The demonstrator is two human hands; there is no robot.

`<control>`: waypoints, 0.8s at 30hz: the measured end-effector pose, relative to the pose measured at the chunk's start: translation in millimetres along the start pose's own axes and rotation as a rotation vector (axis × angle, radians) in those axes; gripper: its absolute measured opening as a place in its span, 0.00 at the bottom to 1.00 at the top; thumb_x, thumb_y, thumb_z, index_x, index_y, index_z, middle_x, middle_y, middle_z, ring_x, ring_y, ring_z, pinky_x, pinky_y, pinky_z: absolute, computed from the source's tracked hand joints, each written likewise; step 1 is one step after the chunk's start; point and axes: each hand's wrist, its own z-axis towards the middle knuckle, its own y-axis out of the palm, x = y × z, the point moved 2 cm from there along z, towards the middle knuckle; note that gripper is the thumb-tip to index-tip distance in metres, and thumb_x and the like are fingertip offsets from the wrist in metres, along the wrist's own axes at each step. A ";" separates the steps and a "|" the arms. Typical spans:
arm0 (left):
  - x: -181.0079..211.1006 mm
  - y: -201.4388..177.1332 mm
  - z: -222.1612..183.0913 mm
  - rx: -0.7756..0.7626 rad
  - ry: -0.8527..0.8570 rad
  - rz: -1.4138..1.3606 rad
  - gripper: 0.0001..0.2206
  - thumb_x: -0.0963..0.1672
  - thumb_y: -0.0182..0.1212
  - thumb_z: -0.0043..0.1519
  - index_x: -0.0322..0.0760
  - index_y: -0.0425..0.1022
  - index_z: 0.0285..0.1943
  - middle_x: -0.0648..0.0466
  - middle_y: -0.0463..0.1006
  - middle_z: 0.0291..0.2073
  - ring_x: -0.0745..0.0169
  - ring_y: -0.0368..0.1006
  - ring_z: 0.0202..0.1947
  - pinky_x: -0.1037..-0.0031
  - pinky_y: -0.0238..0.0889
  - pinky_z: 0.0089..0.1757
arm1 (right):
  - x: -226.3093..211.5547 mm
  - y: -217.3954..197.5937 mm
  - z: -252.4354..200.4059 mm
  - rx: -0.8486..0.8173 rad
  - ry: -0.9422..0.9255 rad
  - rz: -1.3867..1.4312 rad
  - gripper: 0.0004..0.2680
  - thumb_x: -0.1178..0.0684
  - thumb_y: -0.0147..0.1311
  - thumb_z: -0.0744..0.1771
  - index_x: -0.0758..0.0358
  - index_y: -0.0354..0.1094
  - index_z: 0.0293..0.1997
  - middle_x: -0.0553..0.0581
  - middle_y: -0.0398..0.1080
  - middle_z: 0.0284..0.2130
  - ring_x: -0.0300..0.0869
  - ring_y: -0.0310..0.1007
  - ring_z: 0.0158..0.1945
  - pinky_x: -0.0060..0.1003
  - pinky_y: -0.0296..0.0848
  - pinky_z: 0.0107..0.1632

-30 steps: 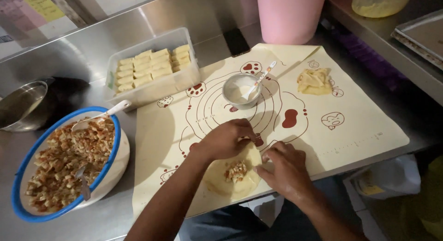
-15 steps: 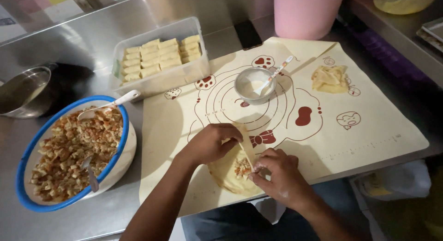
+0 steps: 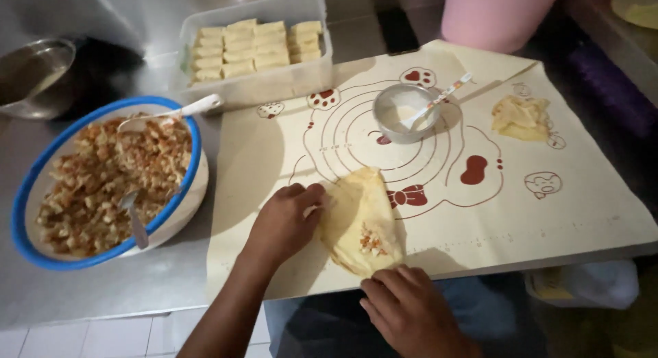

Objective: Filling and rolling dough sheets to create pastries on a silicone mat in a commercial kitchen.

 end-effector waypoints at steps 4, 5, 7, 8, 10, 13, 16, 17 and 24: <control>7.3 -0.3 -15.8 -0.023 -0.552 0.094 0.15 0.50 0.56 0.63 0.37 0.81 0.32 0.47 0.78 0.29 0.42 0.75 0.30 0.54 0.66 0.35 | -4.8 4.6 26.2 0.053 -0.078 -0.064 0.04 0.53 0.56 0.68 0.61 0.68 0.40 0.55 0.66 0.31 0.48 0.67 0.36 0.43 0.69 0.41; 13.0 -0.2 -17.0 -0.078 -0.680 0.062 0.16 0.51 0.56 0.62 0.37 0.81 0.31 0.48 0.78 0.30 0.43 0.75 0.30 0.54 0.67 0.36 | -4.4 8.0 32.2 0.050 -0.077 -0.088 0.04 0.54 0.56 0.68 0.61 0.67 0.40 0.54 0.64 0.28 0.48 0.66 0.34 0.43 0.69 0.40; 3.3 15.8 -22.5 -0.027 -0.627 0.055 0.15 0.51 0.60 0.60 0.37 0.79 0.28 0.48 0.78 0.28 0.43 0.75 0.29 0.55 0.66 0.36 | -5.1 24.8 35.0 0.037 -0.045 -0.104 0.08 0.52 0.59 0.66 0.61 0.68 0.45 0.55 0.66 0.29 0.49 0.68 0.36 0.44 0.70 0.45; -1.4 23.2 -24.3 0.021 -0.568 0.048 0.15 0.50 0.64 0.58 0.37 0.76 0.25 0.48 0.77 0.26 0.43 0.74 0.29 0.55 0.66 0.36 | -4.7 33.5 36.7 0.026 -0.008 -0.125 0.13 0.51 0.62 0.64 0.61 0.69 0.50 0.55 0.68 0.29 0.50 0.71 0.38 0.45 0.71 0.49; 0.3 22.7 -20.3 0.009 -0.581 0.033 0.16 0.50 0.61 0.60 0.37 0.73 0.23 0.49 0.76 0.25 0.45 0.73 0.29 0.56 0.65 0.36 | -8.2 35.3 39.5 0.047 -0.011 -0.119 0.10 0.57 0.56 0.64 0.61 0.69 0.49 0.55 0.66 0.28 0.50 0.69 0.35 0.46 0.70 0.44; 2.1 23.7 -17.0 -0.008 -0.609 0.016 0.16 0.49 0.55 0.62 0.36 0.68 0.23 0.48 0.75 0.23 0.44 0.71 0.28 0.55 0.61 0.34 | -8.4 40.5 37.3 0.009 -0.010 -0.093 0.07 0.61 0.50 0.64 0.60 0.68 0.45 0.57 0.64 0.28 0.52 0.67 0.32 0.48 0.70 0.40; -1.8 28.3 -13.2 0.018 -0.595 0.001 0.11 0.46 0.51 0.62 0.37 0.67 0.27 0.45 0.77 0.22 0.37 0.70 0.26 0.52 0.58 0.31 | -2.9 44.6 33.0 -0.001 0.001 0.008 0.02 0.62 0.50 0.64 0.61 0.65 0.37 0.59 0.62 0.30 0.53 0.65 0.32 0.49 0.68 0.41; -3.7 30.3 -12.5 0.043 -0.573 -0.017 0.08 0.44 0.52 0.63 0.38 0.68 0.31 0.45 0.78 0.22 0.32 0.71 0.26 0.50 0.57 0.30 | -1.1 45.1 31.3 0.041 0.009 0.095 0.02 0.63 0.50 0.63 0.64 0.63 0.31 0.60 0.59 0.31 0.53 0.63 0.32 0.47 0.66 0.41; 42.1 0.1 22.5 -0.021 -0.598 -0.099 0.07 0.43 0.50 0.61 0.42 0.65 0.47 0.53 0.80 0.23 0.40 0.74 0.29 0.55 0.63 0.34 | 12.4 13.9 33.3 0.112 0.126 0.305 0.09 0.66 0.50 0.63 0.67 0.70 0.45 0.58 0.67 0.39 0.51 0.71 0.41 0.43 0.72 0.44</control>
